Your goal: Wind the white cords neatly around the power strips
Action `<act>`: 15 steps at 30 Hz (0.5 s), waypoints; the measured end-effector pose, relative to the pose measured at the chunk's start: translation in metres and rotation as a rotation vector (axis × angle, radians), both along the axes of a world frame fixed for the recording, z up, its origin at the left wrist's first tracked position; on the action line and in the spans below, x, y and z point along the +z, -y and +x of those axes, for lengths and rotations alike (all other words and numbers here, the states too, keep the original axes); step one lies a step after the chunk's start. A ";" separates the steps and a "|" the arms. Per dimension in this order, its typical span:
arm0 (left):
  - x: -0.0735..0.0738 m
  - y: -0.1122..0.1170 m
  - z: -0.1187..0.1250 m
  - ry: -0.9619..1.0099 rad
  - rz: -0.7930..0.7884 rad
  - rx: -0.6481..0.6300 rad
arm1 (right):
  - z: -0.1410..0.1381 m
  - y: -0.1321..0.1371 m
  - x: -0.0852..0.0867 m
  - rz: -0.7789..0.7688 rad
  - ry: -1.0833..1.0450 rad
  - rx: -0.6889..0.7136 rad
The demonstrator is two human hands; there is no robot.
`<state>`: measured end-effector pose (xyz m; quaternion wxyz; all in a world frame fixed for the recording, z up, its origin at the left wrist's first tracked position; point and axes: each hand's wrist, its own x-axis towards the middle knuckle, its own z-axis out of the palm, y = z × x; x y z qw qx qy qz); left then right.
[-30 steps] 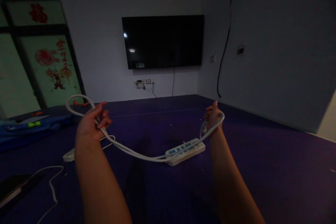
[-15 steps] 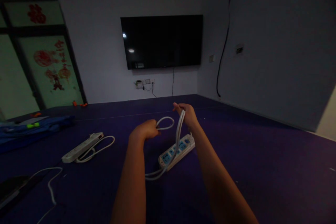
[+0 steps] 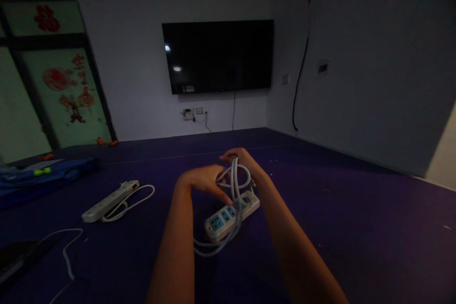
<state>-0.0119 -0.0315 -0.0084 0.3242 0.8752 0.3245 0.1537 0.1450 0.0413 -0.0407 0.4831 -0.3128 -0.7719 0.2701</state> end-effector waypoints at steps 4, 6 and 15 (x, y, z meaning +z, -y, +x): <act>-0.001 0.000 0.002 0.020 -0.146 -0.018 | -0.010 0.003 -0.002 -0.033 -0.004 0.044; -0.004 0.001 0.007 0.053 -0.221 0.046 | -0.013 0.003 -0.004 -0.036 -0.023 0.091; -0.009 -0.008 0.009 0.378 -0.388 0.343 | -0.014 -0.018 -0.023 0.053 -0.137 0.269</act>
